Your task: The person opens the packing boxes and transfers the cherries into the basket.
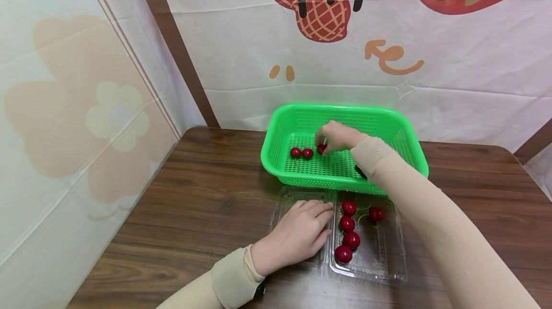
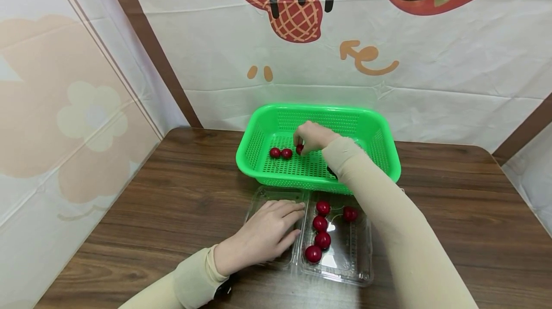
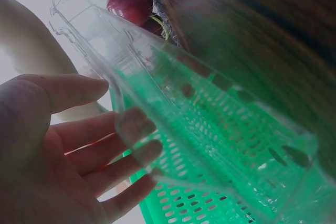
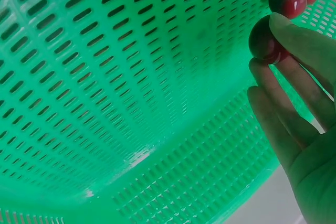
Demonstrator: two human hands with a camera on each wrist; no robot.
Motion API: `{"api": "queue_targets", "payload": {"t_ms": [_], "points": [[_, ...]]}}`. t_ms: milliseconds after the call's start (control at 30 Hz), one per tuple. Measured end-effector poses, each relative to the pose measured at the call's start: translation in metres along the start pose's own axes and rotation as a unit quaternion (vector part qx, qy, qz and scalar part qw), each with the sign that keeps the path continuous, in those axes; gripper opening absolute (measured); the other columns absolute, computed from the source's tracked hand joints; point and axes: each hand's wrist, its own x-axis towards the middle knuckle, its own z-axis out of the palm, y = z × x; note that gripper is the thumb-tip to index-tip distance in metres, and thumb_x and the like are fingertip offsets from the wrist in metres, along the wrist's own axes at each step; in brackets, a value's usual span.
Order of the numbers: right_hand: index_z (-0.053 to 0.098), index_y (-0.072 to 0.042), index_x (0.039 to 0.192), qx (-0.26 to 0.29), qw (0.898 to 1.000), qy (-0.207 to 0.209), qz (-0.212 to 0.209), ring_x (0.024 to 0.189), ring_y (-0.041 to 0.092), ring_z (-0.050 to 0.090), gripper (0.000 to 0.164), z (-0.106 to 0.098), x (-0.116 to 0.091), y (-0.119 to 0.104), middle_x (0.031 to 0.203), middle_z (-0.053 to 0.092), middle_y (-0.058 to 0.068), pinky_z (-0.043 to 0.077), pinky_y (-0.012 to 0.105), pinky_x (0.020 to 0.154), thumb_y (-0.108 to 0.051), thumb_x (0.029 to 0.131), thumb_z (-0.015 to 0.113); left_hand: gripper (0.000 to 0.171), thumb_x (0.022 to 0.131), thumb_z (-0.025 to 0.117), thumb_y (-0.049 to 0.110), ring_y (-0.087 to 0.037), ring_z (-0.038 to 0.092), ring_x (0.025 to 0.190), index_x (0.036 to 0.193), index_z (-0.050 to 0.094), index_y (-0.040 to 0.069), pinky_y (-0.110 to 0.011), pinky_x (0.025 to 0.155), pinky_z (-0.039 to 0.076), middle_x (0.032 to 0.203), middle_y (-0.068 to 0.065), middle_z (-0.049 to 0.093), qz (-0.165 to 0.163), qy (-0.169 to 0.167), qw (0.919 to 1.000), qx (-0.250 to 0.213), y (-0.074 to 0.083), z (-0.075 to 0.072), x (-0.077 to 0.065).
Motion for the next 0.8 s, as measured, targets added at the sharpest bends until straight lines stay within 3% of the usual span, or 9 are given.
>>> {"api": "queue_targets", "payload": {"t_ms": [367, 800], "points": [[0.069, -0.004, 0.100, 0.002, 1.000, -0.012, 0.008, 0.091, 0.022, 0.061, 0.030, 0.0045, 0.0053, -0.0016, 0.098, 0.069, 0.010, 0.052, 0.040, 0.081, -0.011, 0.072, 0.075, 0.031, 0.087, 0.055, 0.028, -0.018, 0.053, 0.109, 0.109, 0.066, 0.009, -0.034, 0.087, 0.045, 0.118, -0.004, 0.063, 0.001, -0.003, 1.0000, 0.002, 0.0001, 0.0007, 0.0001], [0.070, -0.006, 0.097, -0.006, 1.000, -0.015, -0.001, 0.087, 0.019, 0.061, 0.029, 0.0084, 0.0085, -0.0036, 0.094, 0.069, 0.008, 0.054, 0.036, 0.076, -0.013, 0.070, 0.077, 0.031, 0.085, 0.058, 0.029, -0.018, 0.053, 0.108, 0.107, 0.067, 0.009, -0.033, 0.087, 0.046, 0.117, -0.004, 0.064, 0.005, 0.002, 1.0000, 0.006, -0.0001, -0.0002, 0.0005]]}}
